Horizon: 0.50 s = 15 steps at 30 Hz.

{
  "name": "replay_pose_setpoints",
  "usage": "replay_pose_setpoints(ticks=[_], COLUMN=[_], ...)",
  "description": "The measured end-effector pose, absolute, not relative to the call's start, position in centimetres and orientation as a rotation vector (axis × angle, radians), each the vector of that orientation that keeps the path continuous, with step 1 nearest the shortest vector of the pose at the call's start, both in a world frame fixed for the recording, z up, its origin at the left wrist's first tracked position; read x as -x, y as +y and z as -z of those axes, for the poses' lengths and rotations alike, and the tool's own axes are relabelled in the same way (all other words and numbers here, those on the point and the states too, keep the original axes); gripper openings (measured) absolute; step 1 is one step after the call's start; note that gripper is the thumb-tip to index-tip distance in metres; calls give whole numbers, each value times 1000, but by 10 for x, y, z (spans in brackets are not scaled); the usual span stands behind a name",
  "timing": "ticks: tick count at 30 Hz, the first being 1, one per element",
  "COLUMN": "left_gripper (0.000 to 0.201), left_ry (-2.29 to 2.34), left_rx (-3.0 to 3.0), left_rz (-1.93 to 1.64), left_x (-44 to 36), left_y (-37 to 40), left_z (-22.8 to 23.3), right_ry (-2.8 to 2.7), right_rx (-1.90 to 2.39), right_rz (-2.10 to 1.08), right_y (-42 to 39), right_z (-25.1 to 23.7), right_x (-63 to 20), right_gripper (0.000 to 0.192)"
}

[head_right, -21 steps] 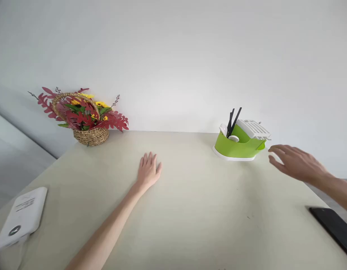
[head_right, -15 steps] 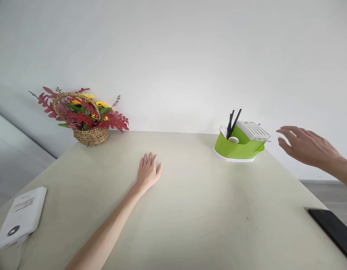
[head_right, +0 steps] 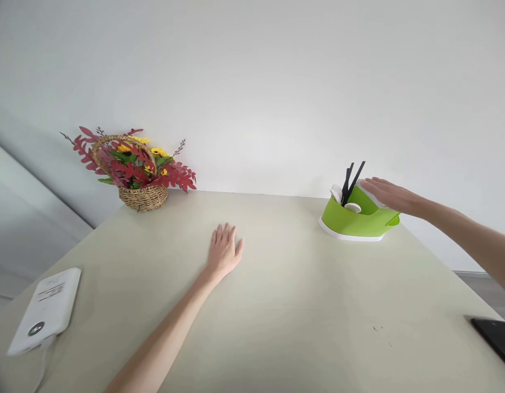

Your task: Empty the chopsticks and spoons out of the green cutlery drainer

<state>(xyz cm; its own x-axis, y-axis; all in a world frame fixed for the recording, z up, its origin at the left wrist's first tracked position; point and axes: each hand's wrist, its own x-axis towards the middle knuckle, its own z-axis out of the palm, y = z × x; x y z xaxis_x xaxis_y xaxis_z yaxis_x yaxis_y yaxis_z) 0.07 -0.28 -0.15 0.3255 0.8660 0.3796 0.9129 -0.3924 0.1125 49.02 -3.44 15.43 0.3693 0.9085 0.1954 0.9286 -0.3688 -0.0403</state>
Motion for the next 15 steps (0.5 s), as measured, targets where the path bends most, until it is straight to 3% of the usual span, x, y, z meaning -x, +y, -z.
replay_pose_setpoints(ticks=[4,15], left_gripper=[59,58], left_ry=[-1657,-1673], left_rx=[2451,2448], left_rz=[581,616], left_x=[-1,-2], left_y=[-4,-4], left_z=[2,4], right_ry=[-1733,-1694], right_rx=[2486,2493], right_rz=[114,137], right_y=[-28,-30], right_z=[-148,-149], right_x=[-487,-472], right_gripper=[92,95])
